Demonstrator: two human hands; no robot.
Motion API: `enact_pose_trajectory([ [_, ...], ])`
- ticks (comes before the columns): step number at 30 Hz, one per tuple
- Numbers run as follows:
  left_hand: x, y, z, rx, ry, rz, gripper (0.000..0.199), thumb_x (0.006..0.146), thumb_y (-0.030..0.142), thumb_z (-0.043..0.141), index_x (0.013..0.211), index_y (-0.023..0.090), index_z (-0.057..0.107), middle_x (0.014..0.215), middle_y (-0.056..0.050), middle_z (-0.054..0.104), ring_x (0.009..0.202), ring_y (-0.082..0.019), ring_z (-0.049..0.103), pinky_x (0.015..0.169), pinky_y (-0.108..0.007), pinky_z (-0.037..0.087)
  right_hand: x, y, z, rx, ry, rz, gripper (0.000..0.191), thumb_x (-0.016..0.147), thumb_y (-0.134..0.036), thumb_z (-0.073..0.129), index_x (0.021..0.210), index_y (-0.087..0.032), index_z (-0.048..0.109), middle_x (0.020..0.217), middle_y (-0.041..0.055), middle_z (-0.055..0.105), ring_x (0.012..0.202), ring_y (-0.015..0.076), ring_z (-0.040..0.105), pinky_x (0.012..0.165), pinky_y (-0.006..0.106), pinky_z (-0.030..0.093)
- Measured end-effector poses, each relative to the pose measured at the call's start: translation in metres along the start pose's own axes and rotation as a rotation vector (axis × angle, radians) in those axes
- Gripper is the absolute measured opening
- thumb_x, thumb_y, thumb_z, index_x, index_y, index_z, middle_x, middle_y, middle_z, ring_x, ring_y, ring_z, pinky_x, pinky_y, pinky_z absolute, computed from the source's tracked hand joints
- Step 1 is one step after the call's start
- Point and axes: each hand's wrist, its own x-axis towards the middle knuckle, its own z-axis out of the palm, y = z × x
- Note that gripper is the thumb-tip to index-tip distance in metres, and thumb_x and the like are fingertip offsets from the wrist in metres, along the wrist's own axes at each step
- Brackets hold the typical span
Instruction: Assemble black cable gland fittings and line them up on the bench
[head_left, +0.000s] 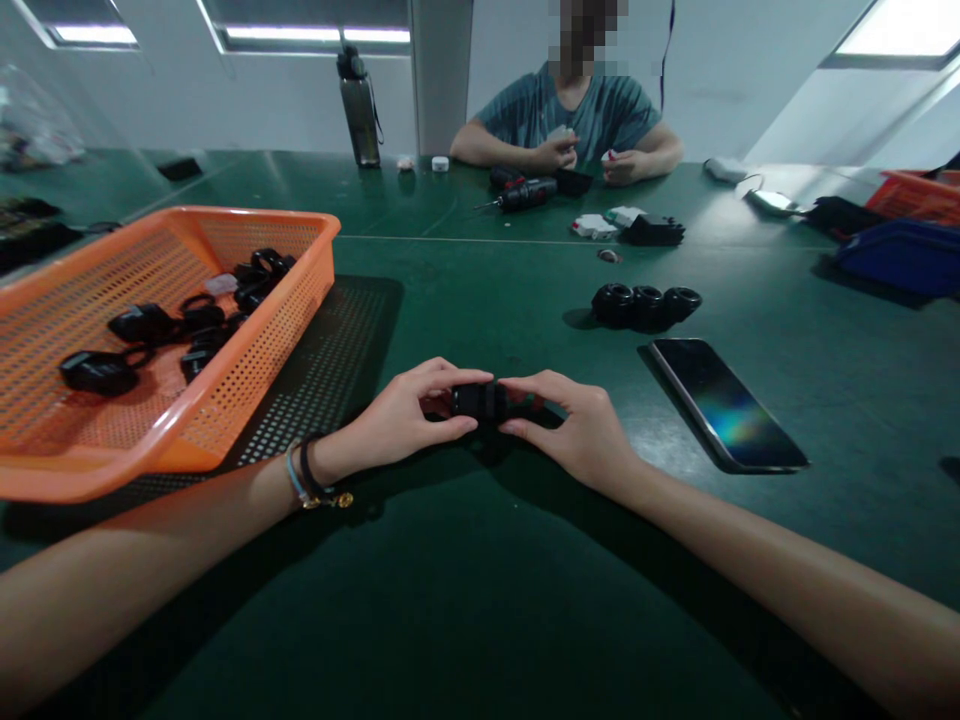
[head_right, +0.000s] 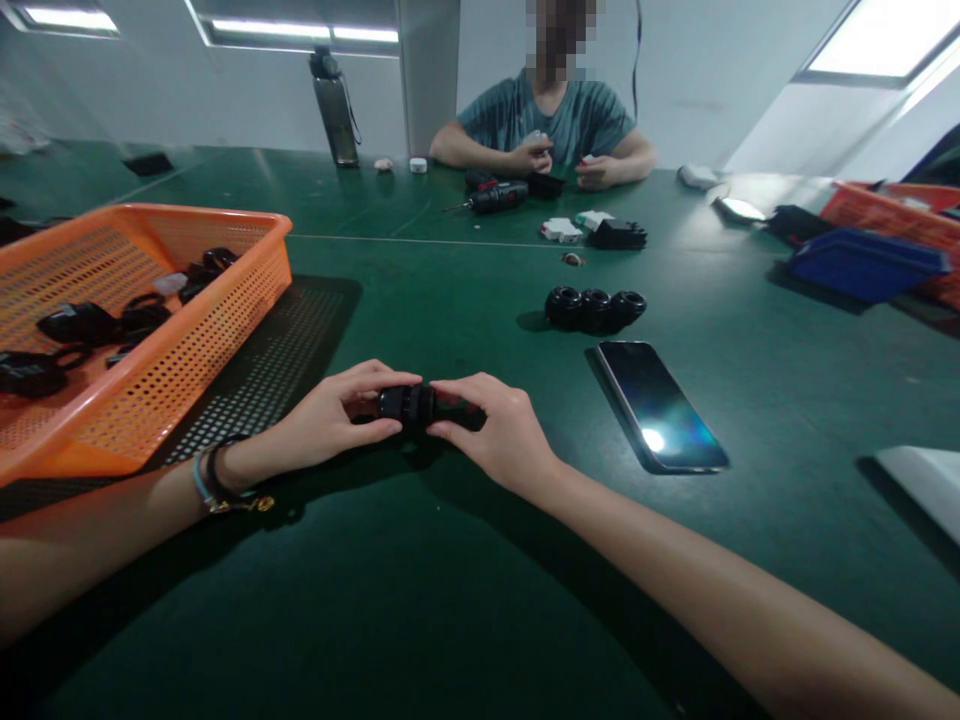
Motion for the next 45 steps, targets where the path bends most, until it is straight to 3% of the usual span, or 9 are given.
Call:
enact_pose_trajectory([
  [15,0.0001,-0.0005,-0.0002,-0.003,0.003,-0.005,0.04,0.077,0.026,0.063,0.116,0.02,0.059,0.103,-0.003,0.05,0.085,-0.013,0.059,0.076,-0.028,0.053,0.0005,-0.0016,-0.0003,0.017,-0.027,0.042,0.028,0.073,-0.02,0.07,0.101,-0.022,0.068,0.089,0.0027,0.073,0.08,0.019,0.067,0.072,0.034,0.054],
  [21,0.0005,-0.0011,-0.0007,0.033,0.003,0.009,0.039,0.077,0.026,0.063,0.116,0.022,0.059,0.103,-0.003,0.052,0.085,-0.013,0.059,0.078,-0.029,0.053,-0.001,-0.0006,0.0018,0.026,-0.01,0.026,0.036,0.07,-0.016,0.07,0.105,-0.022,0.062,0.09,0.0023,0.071,0.08,0.0182,0.066,0.07,0.033,0.054],
  [45,0.0008,0.0003,-0.0007,0.034,-0.006,-0.003,0.039,0.078,0.027,0.063,0.116,0.022,0.059,0.103,-0.003,0.051,0.085,-0.014,0.058,0.077,-0.029,0.053,-0.0001,-0.0021,0.0013,0.057,-0.019,0.077,0.03,0.071,-0.018,0.069,0.1,-0.024,0.065,0.088,0.0007,0.072,0.079,0.0193,0.067,0.074,0.036,0.055],
])
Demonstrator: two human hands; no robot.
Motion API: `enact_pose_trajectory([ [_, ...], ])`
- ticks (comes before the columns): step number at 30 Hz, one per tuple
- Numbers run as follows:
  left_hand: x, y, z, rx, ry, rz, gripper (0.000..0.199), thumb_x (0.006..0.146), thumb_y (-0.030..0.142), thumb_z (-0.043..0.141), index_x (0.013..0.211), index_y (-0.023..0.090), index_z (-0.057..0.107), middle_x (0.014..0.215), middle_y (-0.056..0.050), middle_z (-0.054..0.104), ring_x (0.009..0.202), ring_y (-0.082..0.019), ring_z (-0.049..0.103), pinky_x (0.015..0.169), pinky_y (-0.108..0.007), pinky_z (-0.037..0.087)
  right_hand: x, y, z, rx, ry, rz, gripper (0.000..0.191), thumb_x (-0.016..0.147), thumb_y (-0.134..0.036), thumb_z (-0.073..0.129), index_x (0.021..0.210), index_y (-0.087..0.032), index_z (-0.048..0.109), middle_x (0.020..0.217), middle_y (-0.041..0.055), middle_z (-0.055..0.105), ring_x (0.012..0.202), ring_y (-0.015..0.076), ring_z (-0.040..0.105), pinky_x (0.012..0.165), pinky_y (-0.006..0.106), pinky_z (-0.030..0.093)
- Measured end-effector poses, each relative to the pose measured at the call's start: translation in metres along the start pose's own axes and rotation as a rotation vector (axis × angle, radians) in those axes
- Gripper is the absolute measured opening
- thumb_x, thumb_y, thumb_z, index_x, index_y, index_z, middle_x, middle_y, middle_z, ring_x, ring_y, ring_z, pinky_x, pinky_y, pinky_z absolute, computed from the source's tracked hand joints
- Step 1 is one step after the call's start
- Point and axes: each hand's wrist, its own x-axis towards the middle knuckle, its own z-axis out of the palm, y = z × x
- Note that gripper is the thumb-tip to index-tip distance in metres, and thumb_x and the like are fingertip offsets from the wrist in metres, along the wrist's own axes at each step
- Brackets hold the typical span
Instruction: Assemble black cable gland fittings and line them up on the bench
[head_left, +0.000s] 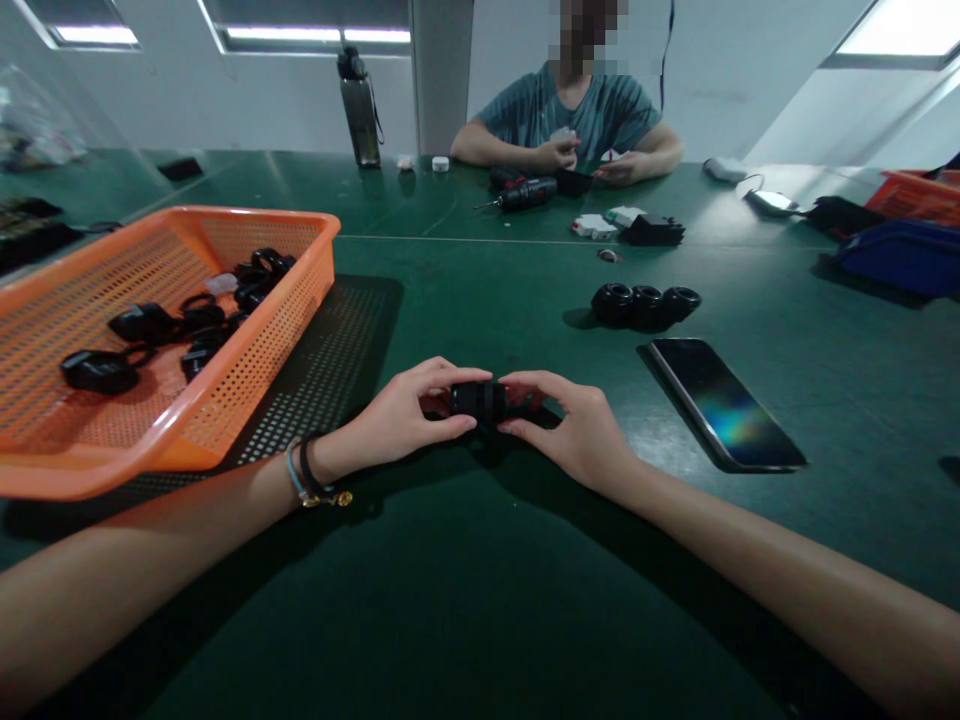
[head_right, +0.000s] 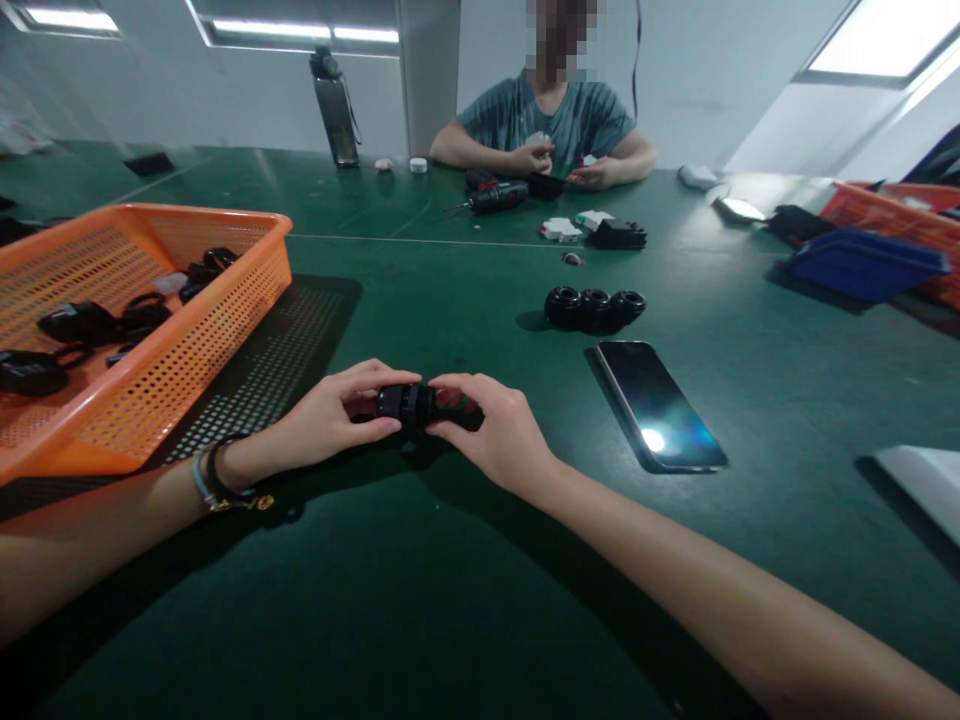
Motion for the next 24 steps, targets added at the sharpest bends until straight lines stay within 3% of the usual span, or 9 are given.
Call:
enact_pose_trajectory([
  [16,-0.0006,-0.0013,0.0008,-0.006,0.009,0.013,0.042,0.077,0.028,0.062,0.118,0.02,0.059,0.103,-0.004,0.05,0.085,-0.014,0.058,0.077,-0.03,0.053,0.0,0.0007,0.0,0.004,-0.009,0.008,0.029,0.072,-0.018,0.07,0.1,-0.023,0.065,0.086,0.0012,0.072,0.078,0.0185,0.068,0.073,0.035,0.056],
  [24,-0.0001,-0.001,0.0007,0.004,0.021,0.01,0.04,0.078,0.027,0.062,0.117,0.022,0.059,0.104,-0.003,0.052,0.085,-0.013,0.058,0.077,-0.029,0.054,0.001,0.0017,-0.0007,0.109,-0.037,0.041,0.03,0.073,-0.02,0.069,0.103,-0.022,0.066,0.089,0.0024,0.074,0.079,0.0184,0.069,0.073,0.035,0.056],
])
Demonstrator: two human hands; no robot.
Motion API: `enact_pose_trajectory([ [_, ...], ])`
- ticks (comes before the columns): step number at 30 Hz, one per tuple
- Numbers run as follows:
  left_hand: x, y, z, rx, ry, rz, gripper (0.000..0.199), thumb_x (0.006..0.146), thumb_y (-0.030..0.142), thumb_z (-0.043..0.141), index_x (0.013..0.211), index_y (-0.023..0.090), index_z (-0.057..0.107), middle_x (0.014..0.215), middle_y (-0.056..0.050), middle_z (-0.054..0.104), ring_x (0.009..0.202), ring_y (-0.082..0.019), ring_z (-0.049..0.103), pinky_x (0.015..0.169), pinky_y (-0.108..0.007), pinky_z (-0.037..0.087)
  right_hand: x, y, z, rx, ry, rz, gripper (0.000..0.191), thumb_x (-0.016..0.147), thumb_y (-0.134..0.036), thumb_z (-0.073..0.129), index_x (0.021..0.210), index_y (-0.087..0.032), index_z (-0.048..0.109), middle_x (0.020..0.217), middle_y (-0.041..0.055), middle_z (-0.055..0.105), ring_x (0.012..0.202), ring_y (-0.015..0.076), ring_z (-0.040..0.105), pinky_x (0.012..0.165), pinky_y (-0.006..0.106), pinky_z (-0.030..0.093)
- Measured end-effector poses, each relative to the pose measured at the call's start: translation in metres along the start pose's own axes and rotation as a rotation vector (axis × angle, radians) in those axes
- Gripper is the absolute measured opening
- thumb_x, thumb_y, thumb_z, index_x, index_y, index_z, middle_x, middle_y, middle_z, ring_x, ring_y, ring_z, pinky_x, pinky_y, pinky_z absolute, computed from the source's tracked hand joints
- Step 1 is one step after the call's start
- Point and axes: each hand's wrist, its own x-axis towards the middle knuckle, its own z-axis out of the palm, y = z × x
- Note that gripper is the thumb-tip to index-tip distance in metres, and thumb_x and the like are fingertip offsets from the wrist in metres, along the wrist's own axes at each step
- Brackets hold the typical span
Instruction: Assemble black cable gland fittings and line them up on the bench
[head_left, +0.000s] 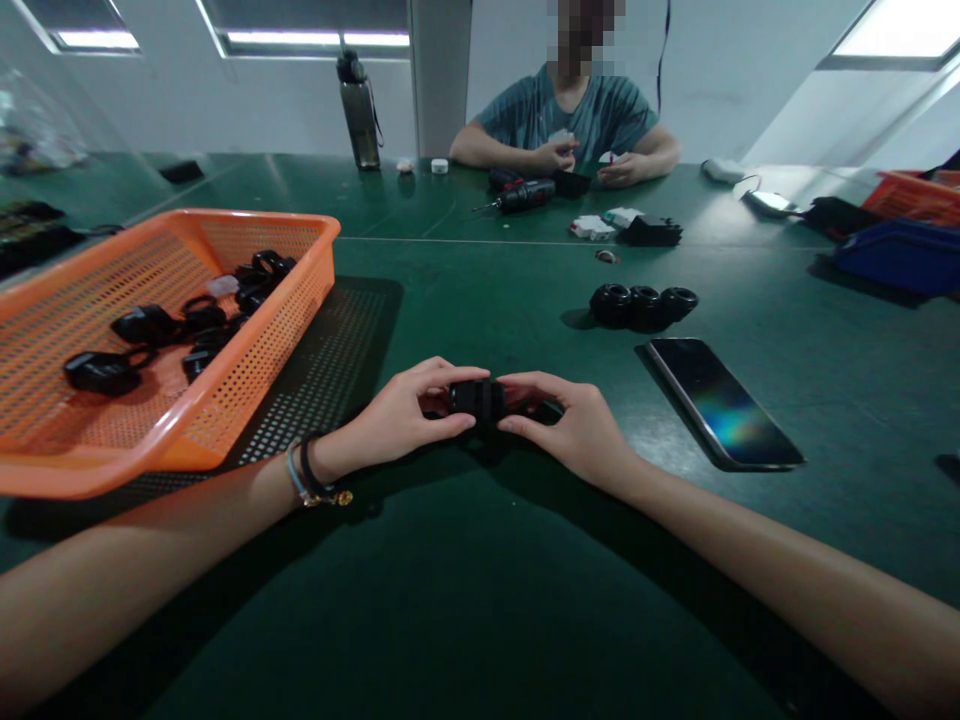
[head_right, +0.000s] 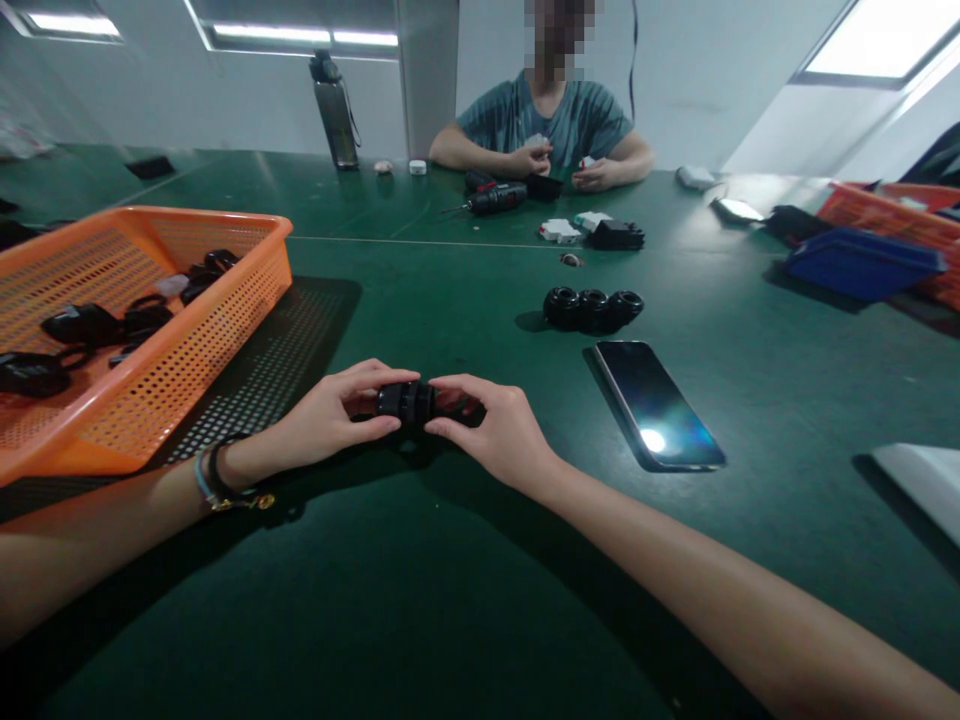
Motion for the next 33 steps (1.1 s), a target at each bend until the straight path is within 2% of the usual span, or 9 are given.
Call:
enact_pose_trajectory([
  [9,0.0006,0.0035,0.0001,0.012,-0.006,-0.009,0.04,0.078,0.026,0.062,0.117,0.02,0.059,0.104,-0.004,0.051,0.084,-0.013,0.058,0.076,-0.028,0.054,0.0018,0.0011,0.0002,0.014,0.03,0.045,0.031,0.067,-0.018,0.073,0.098,-0.021,0.069,0.091,0.0028,0.074,0.082,0.0192,0.068,0.071,0.034,0.055],
  [33,-0.0002,0.0015,0.0,-0.012,-0.008,-0.008,0.041,0.077,0.026,0.062,0.117,0.019,0.059,0.104,-0.004,0.05,0.084,-0.013,0.058,0.076,-0.028,0.054,0.0016,-0.0013,-0.0012,-0.034,0.003,0.046,0.029,0.071,-0.021,0.071,0.1,-0.021,0.07,0.089,0.0032,0.074,0.078,0.0184,0.067,0.071,0.033,0.054],
])
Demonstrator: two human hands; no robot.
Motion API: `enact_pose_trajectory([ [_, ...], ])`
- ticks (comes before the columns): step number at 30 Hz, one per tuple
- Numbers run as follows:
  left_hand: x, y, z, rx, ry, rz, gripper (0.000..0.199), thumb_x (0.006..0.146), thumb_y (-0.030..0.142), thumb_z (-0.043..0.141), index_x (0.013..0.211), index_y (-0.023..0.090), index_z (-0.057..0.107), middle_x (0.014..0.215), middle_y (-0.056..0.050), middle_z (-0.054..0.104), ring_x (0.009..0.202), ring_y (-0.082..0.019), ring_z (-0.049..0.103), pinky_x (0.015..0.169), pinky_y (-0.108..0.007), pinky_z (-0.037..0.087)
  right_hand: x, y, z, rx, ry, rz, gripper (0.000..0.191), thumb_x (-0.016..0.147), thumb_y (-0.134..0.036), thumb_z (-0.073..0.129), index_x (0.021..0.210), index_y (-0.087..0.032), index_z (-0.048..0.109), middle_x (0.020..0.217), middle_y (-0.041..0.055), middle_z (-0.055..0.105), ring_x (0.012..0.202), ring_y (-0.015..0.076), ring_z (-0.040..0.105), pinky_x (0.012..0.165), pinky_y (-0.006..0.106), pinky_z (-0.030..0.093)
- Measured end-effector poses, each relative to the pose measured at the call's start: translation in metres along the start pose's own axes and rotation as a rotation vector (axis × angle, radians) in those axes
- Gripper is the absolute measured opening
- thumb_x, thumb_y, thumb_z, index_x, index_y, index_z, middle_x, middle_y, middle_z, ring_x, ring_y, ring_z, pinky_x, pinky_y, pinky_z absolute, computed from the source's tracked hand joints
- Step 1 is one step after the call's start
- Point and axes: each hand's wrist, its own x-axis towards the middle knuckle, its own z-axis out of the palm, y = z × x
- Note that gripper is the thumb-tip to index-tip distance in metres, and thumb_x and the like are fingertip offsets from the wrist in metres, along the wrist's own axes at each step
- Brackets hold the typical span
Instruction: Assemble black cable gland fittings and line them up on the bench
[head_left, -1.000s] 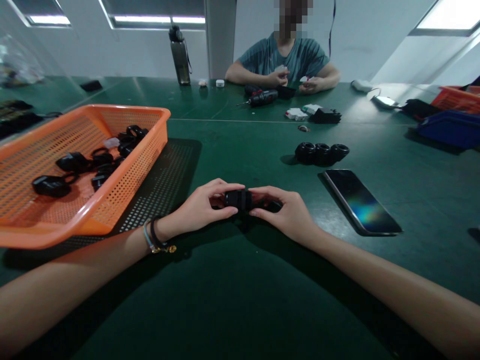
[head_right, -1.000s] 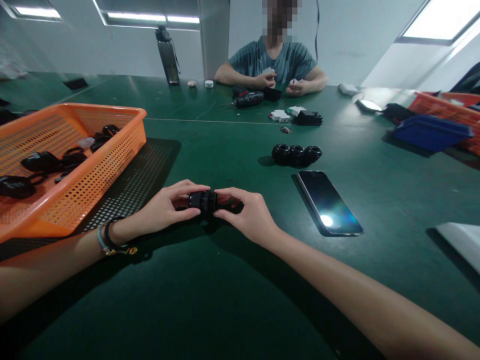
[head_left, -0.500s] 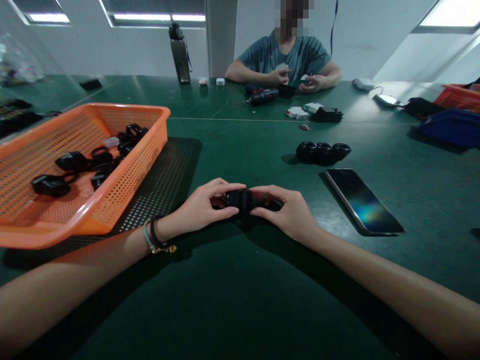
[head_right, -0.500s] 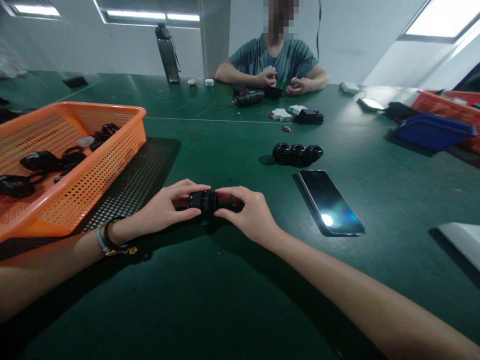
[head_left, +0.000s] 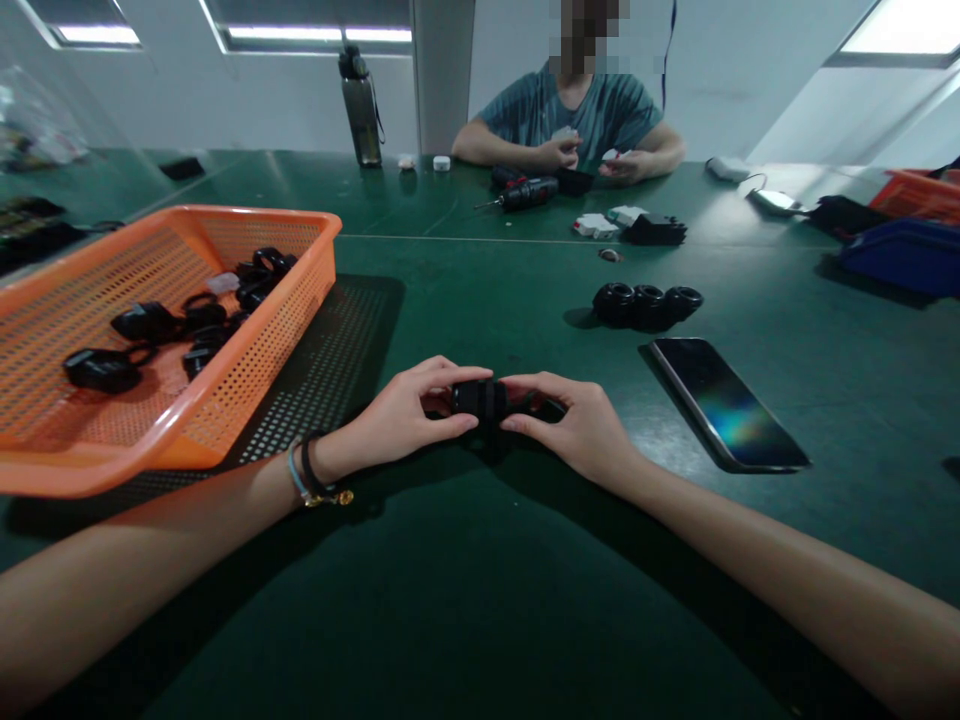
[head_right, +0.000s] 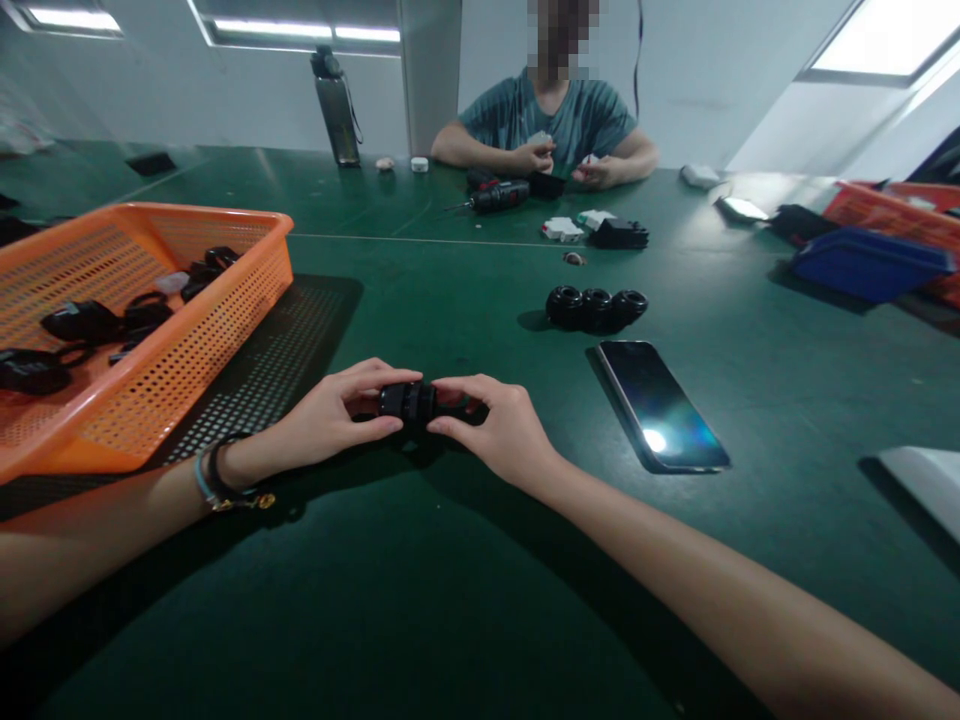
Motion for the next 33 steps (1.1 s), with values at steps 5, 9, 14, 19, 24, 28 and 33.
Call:
enact_pose_trajectory([
  [5,-0.0003,-0.0006,0.0004,-0.016,-0.002,0.0,0.04,0.078,0.026,0.062,0.117,0.02,0.058,0.105,-0.003,0.05,0.084,-0.013,0.058,0.077,-0.029,0.054,0.0001,-0.0001,-0.0003,-0.013,-0.005,0.002,0.03,0.071,-0.02,0.071,0.101,-0.018,0.07,0.089,0.005,0.074,0.079,0.0182,0.067,0.072,0.032,0.054],
  [9,-0.0002,-0.0004,0.0006,0.011,0.002,0.003,0.041,0.077,0.026,0.062,0.117,0.019,0.059,0.104,-0.004,0.05,0.084,-0.013,0.058,0.075,-0.028,0.054,0.0004,0.0013,0.0005,-0.009,0.001,-0.002,0.029,0.071,-0.021,0.072,0.099,-0.019,0.071,0.089,0.0039,0.074,0.077,0.0176,0.067,0.07,0.031,0.054],
  [14,0.0004,0.0001,0.0007,0.022,0.002,0.005,0.04,0.077,0.025,0.063,0.116,0.021,0.059,0.103,-0.003,0.051,0.084,-0.013,0.058,0.074,-0.028,0.054,0.0003,0.0013,0.0006,-0.013,-0.002,0.003,0.027,0.072,-0.021,0.071,0.099,-0.019,0.071,0.088,0.0037,0.074,0.075,0.0172,0.067,0.07,0.031,0.053],
  [19,-0.0004,0.0002,0.0009,0.0,0.004,-0.002,0.04,0.077,0.025,0.062,0.117,0.021,0.059,0.104,-0.003,0.051,0.084,-0.013,0.058,0.074,-0.028,0.054,0.0002,0.0006,0.0002,-0.016,-0.004,-0.002,0.027,0.072,-0.022,0.071,0.099,-0.02,0.071,0.088,0.0032,0.074,0.075,0.0173,0.067,0.069,0.031,0.054],
  [24,-0.0005,-0.0008,0.0005,0.016,0.002,0.008,0.04,0.077,0.025,0.063,0.117,0.021,0.059,0.103,-0.003,0.051,0.085,-0.013,0.058,0.076,-0.028,0.054,0.0007,0.0013,0.0005,-0.017,0.001,0.002,0.026,0.072,-0.022,0.071,0.098,-0.02,0.072,0.087,0.0033,0.074,0.073,0.0171,0.067,0.069,0.031,0.054],
  [28,0.0001,-0.0016,0.0006,0.01,0.006,0.008,0.039,0.077,0.026,0.063,0.116,0.021,0.059,0.103,-0.003,0.051,0.085,-0.013,0.059,0.076,-0.028,0.054,0.0006,0.0016,-0.0003,-0.026,-0.012,-0.014,0.026,0.073,-0.023,0.071,0.099,-0.021,0.072,0.086,0.0035,0.074,0.075,0.0177,0.067,0.069,0.031,0.053],
  [33,0.0001,-0.0017,0.0011,-0.027,0.01,0.002,0.039,0.077,0.026,0.064,0.114,0.019,0.059,0.104,-0.003,0.051,0.082,-0.013,0.06,0.077,-0.029,0.054,-0.0004,0.0015,-0.001,-0.023,-0.019,-0.066,0.032,0.071,-0.024,0.073,0.103,-0.021,0.07,0.092,0.005,0.074,0.082,0.0195,0.067,0.072,0.033,0.054],
])
